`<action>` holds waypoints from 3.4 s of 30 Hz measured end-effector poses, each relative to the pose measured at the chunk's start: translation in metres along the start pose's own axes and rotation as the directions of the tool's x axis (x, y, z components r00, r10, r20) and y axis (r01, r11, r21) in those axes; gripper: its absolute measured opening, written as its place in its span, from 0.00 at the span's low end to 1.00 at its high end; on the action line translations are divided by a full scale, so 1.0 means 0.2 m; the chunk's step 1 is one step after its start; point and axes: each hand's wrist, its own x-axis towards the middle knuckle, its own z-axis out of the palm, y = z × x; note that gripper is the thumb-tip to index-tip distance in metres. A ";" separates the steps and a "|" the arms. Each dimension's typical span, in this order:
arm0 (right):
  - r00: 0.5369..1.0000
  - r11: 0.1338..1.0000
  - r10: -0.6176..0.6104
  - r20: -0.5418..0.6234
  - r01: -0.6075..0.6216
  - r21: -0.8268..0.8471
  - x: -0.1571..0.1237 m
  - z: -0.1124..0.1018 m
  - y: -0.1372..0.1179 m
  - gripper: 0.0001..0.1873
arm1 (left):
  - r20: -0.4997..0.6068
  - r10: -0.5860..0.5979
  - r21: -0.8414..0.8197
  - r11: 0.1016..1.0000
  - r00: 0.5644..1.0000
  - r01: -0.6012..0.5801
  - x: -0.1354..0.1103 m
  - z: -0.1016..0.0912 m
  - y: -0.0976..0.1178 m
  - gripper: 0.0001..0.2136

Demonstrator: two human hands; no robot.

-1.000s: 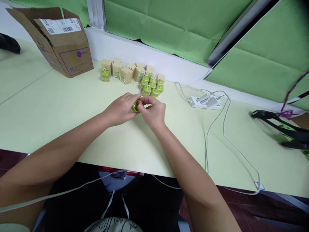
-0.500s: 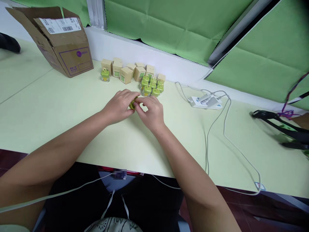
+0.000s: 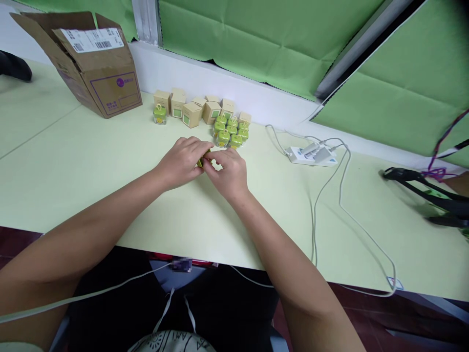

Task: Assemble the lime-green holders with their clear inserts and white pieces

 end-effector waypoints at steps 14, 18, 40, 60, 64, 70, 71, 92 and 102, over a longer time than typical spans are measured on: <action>0.980 0.996 -0.086 0.182 0.087 0.004 0.02 -0.06 -0.02 0.13 | 0.030 0.028 -0.001 1.000 0.999 -0.028 0.00 0.00 0.01 0.16; 0.968 0.993 -0.105 0.228 0.092 0.068 0.03 -0.08 0.00 0.14 | 0.029 -0.013 -0.021 1.000 0.999 0.013 0.00 0.00 0.00 0.16; 0.966 0.888 0.204 0.161 -0.252 0.384 0.03 -0.02 0.05 0.08 | 0.084 0.046 -0.047 0.998 0.995 -0.042 0.00 -0.01 -0.01 0.17; 0.804 0.466 0.416 0.426 -0.590 0.659 0.03 0.02 0.06 0.23 | 0.112 0.026 -0.124 0.992 0.993 -0.012 0.00 -0.03 0.00 0.22; 0.779 0.353 0.390 0.492 -0.619 0.701 0.04 0.00 0.05 0.27 | 0.115 0.007 -0.165 0.986 0.993 0.012 0.00 -0.03 0.00 0.22; 0.776 0.357 0.397 0.490 -0.623 0.696 0.05 -0.02 0.05 0.29 | 0.118 0.055 -0.163 0.986 0.991 -0.036 0.00 -0.03 0.00 0.22; 0.772 0.363 0.399 0.495 -0.628 0.688 0.05 -0.02 0.05 0.29 | 0.118 0.058 -0.158 0.987 0.991 -0.039 0.00 -0.03 0.00 0.22; 0.718 0.351 0.316 0.621 -0.696 0.626 0.07 -0.12 0.07 0.31 | 0.144 0.084 -0.180 0.982 0.986 -0.057 -0.01 -0.02 0.02 0.21; 0.735 0.352 0.348 0.582 -0.678 0.645 0.06 -0.10 0.06 0.31 | 0.123 0.080 -0.179 0.982 0.989 -0.057 -0.01 -0.01 0.02 0.24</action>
